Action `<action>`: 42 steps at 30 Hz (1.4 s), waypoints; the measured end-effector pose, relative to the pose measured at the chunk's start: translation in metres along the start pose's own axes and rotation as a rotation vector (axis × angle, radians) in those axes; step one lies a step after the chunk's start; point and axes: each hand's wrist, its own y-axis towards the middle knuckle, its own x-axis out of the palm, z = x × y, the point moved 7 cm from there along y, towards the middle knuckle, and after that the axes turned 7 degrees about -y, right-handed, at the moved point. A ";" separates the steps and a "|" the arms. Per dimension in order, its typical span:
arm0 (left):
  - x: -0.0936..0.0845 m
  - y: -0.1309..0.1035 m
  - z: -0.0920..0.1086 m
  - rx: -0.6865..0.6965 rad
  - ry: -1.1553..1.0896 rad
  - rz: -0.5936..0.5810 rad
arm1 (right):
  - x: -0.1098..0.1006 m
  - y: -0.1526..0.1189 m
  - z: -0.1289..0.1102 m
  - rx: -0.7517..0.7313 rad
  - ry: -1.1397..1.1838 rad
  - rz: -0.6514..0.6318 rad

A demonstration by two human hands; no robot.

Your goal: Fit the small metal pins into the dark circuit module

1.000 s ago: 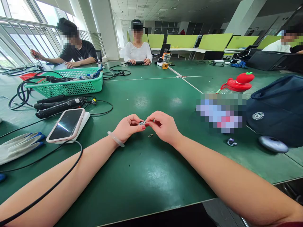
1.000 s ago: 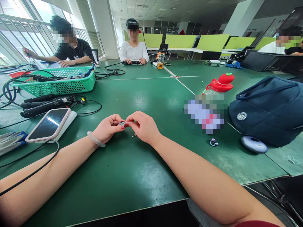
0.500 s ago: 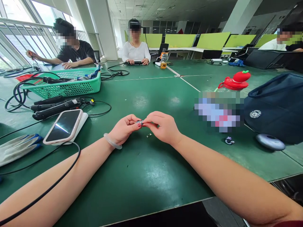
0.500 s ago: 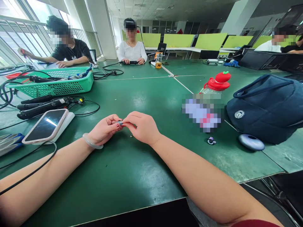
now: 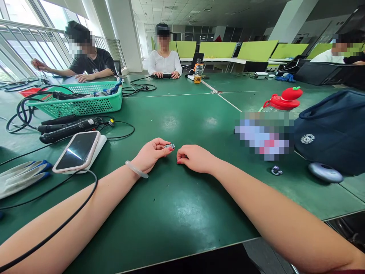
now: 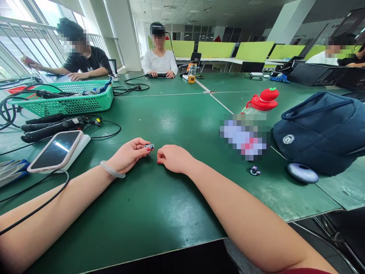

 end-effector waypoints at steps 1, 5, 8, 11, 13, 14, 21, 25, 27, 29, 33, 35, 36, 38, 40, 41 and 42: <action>0.000 0.000 0.000 0.001 0.007 -0.001 | 0.000 0.001 0.000 -0.004 0.000 0.011; 0.000 0.000 -0.001 -0.004 0.019 -0.008 | 0.000 0.005 0.003 -0.017 0.013 0.048; 0.001 0.000 -0.002 -0.006 0.042 -0.023 | 0.001 0.007 0.006 -0.004 0.035 0.054; 0.002 0.000 -0.002 -0.002 0.070 -0.043 | 0.001 0.008 0.007 0.013 0.042 0.056; 0.002 0.000 -0.002 0.003 0.075 -0.049 | -0.001 0.008 0.006 0.006 0.037 0.059; 0.001 0.000 -0.002 0.006 0.076 -0.050 | -0.001 0.007 0.004 -0.005 0.034 0.058; 0.003 0.000 -0.002 -0.003 0.113 -0.068 | -0.002 0.000 -0.003 -0.054 0.014 -0.011; 0.003 0.001 -0.004 -0.014 0.128 -0.070 | -0.002 -0.001 0.001 -0.043 -0.008 -0.008; 0.003 0.001 -0.004 -0.014 0.130 -0.076 | -0.003 0.000 0.004 -0.033 -0.014 0.006; 0.003 0.001 -0.004 -0.012 0.143 -0.084 | -0.005 0.001 0.009 -0.012 -0.017 0.029; 0.003 0.000 -0.004 -0.009 0.167 -0.086 | -0.007 0.002 0.019 0.057 -0.042 0.078; 0.003 0.000 -0.003 -0.009 0.175 -0.083 | -0.008 0.002 0.025 0.098 -0.067 0.095; 0.002 0.000 -0.003 -0.010 0.182 -0.083 | -0.008 0.002 0.027 0.118 -0.079 0.101; 0.002 0.000 -0.004 -0.010 0.194 -0.081 | -0.009 0.002 0.031 0.152 -0.095 0.111; 0.002 0.000 -0.004 -0.006 0.198 -0.078 | -0.010 0.001 0.032 0.167 -0.100 0.115; 0.001 0.001 -0.004 -0.003 0.198 -0.076 | -0.010 0.001 0.032 0.167 -0.101 0.113; 0.001 0.001 -0.005 0.001 0.200 -0.072 | -0.010 0.001 0.031 0.165 -0.104 0.109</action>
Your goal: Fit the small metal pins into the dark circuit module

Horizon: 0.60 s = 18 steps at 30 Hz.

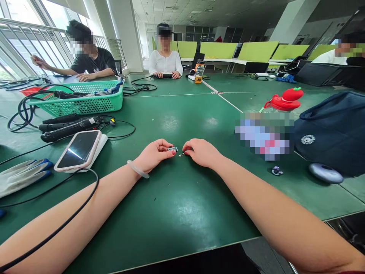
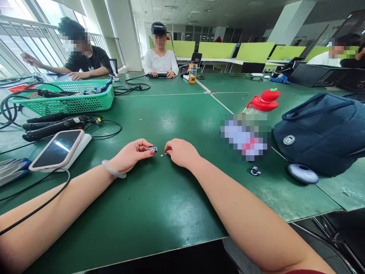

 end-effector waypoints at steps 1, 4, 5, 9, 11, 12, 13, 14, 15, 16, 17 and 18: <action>0.000 0.000 0.000 0.003 0.006 0.003 | 0.000 0.000 -0.001 -0.004 -0.004 -0.006; -0.001 0.001 -0.001 0.007 0.032 0.010 | 0.001 -0.001 -0.005 -0.017 -0.015 -0.016; -0.001 0.001 -0.002 0.007 0.039 0.012 | 0.002 -0.001 -0.006 -0.019 -0.017 -0.016; -0.001 0.001 -0.002 0.010 0.064 0.013 | 0.005 0.001 -0.006 -0.020 -0.032 -0.002; 0.000 0.001 -0.002 0.012 0.071 0.015 | 0.005 0.001 -0.005 -0.019 -0.041 0.005; 0.000 0.001 -0.002 0.013 0.072 0.017 | 0.004 0.002 -0.004 -0.012 -0.044 0.012; 0.000 0.001 -0.002 0.013 0.072 0.018 | 0.002 0.001 -0.003 0.001 -0.045 0.025; 0.001 0.001 -0.001 0.012 0.072 0.019 | -0.002 0.001 -0.003 0.016 -0.042 0.049; 0.002 0.001 -0.001 0.009 0.073 0.018 | -0.006 0.000 -0.003 0.028 -0.033 0.082; 0.002 0.000 -0.001 0.005 0.075 0.016 | -0.010 -0.002 -0.005 0.032 -0.016 0.119; 0.003 0.000 -0.001 0.001 0.075 0.013 | -0.015 -0.003 -0.009 0.025 0.006 0.157; 0.004 0.000 -0.001 -0.003 0.074 0.010 | -0.019 -0.005 -0.013 0.004 0.033 0.188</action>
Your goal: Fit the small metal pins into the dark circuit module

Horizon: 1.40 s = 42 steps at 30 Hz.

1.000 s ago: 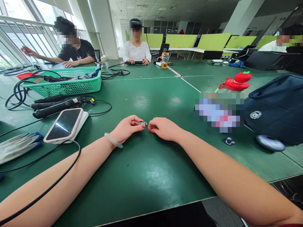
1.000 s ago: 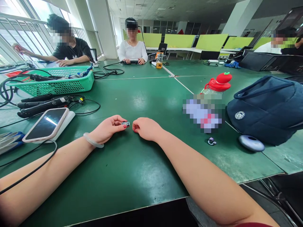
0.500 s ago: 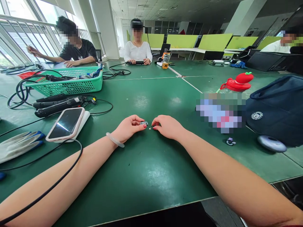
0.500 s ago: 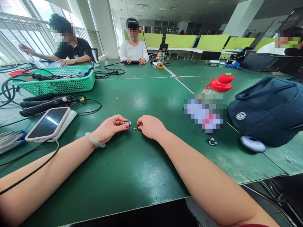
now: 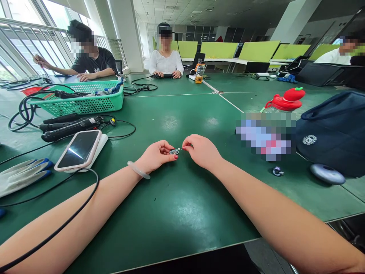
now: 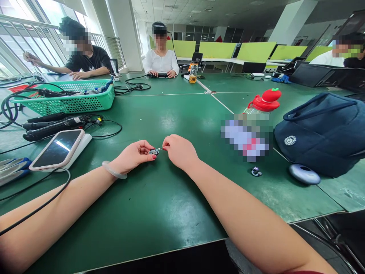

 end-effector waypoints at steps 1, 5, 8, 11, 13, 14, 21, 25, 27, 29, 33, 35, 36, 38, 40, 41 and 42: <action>0.000 0.000 0.000 0.000 -0.002 -0.004 | -0.003 -0.001 -0.005 -0.024 0.029 0.019; 0.000 -0.001 0.002 0.019 0.010 -0.007 | -0.005 -0.005 -0.022 -0.096 0.106 0.038; 0.001 -0.001 0.003 0.030 0.024 -0.011 | -0.002 -0.006 -0.024 -0.110 0.115 0.021; 0.001 -0.001 0.005 0.032 0.033 -0.013 | 0.001 -0.006 -0.023 -0.111 0.103 0.016; 0.001 -0.001 0.005 0.033 0.032 -0.010 | 0.000 -0.006 -0.023 -0.124 0.101 0.023; 0.000 -0.001 0.005 0.034 0.025 -0.007 | -0.001 -0.006 -0.023 -0.130 0.103 0.028; -0.005 0.002 0.003 0.055 -0.075 0.030 | -0.001 -0.006 -0.017 -0.051 0.112 0.039; -0.004 0.001 0.000 0.009 -0.124 0.001 | 0.003 -0.005 -0.019 -0.067 0.070 0.056; -0.002 0.001 0.000 -0.006 -0.156 -0.042 | 0.005 -0.005 -0.022 -0.088 0.043 0.069; 0.001 0.000 -0.001 -0.010 -0.182 -0.076 | 0.008 -0.004 -0.025 -0.108 0.018 0.075; -0.002 0.000 0.000 0.010 -0.162 -0.050 | 0.009 -0.002 -0.027 -0.155 0.063 0.095; -0.011 0.000 0.002 0.035 -0.046 0.013 | 0.009 0.000 -0.024 -0.188 0.123 0.092; -0.018 0.000 0.004 0.050 0.059 0.064 | 0.009 0.002 -0.022 -0.200 0.154 0.086; -0.038 -0.002 0.011 0.089 0.371 0.211 | 0.008 0.004 -0.016 -0.190 0.209 0.080; -0.061 -0.006 0.022 0.128 0.807 0.371 | 0.007 0.006 -0.007 -0.152 0.251 0.082; -0.072 -0.008 0.027 0.122 1.001 0.430 | 0.007 0.006 -0.003 -0.132 0.267 0.085; -0.082 -0.010 0.031 0.104 1.156 0.482 | 0.007 0.007 0.000 -0.117 0.278 0.087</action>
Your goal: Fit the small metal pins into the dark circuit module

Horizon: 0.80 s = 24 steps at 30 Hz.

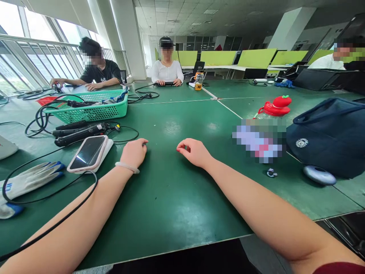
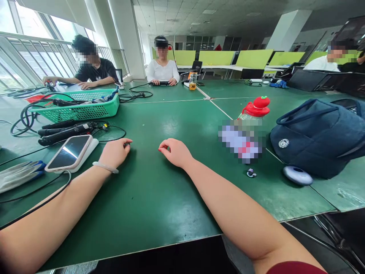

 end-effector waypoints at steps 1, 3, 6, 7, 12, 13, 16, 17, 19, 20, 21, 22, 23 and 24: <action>-0.006 0.002 -0.009 -0.019 0.118 0.023 | -0.001 0.000 0.002 0.011 0.008 0.001; -0.014 0.005 -0.025 -0.064 0.263 0.006 | -0.001 -0.001 0.005 0.022 0.020 -0.006; -0.018 0.006 -0.044 -0.139 0.371 -0.060 | -0.002 -0.002 0.006 0.027 0.029 -0.019; -0.018 0.006 -0.047 -0.158 0.386 -0.071 | -0.002 -0.002 0.006 0.031 0.031 -0.019; -0.018 0.007 -0.055 -0.203 0.391 -0.079 | -0.005 -0.004 0.009 0.061 0.039 -0.015; -0.017 0.008 -0.056 -0.212 0.388 -0.082 | -0.006 -0.004 0.010 0.066 0.039 -0.017; -0.016 0.011 -0.058 -0.194 0.383 -0.079 | -0.006 -0.004 0.012 0.076 0.039 -0.023; -0.015 0.012 -0.058 -0.172 0.383 -0.071 | -0.005 -0.004 0.012 0.077 0.040 -0.025; -0.015 0.014 -0.057 -0.133 0.383 -0.044 | -0.005 -0.003 0.013 0.081 0.040 -0.029; -0.015 0.015 -0.057 -0.128 0.377 -0.029 | -0.004 -0.003 0.013 0.084 0.040 -0.034; -0.015 0.015 -0.057 -0.132 0.364 -0.013 | -0.004 -0.003 0.013 0.089 0.039 -0.040; -0.015 0.016 -0.058 -0.141 0.342 0.006 | -0.003 -0.003 0.014 0.095 0.039 -0.048; -0.016 0.016 -0.058 -0.148 0.312 0.027 | -0.002 -0.004 0.014 0.101 0.040 -0.059; -0.016 0.017 -0.058 -0.154 0.271 0.049 | -0.001 -0.004 0.014 0.107 0.040 -0.071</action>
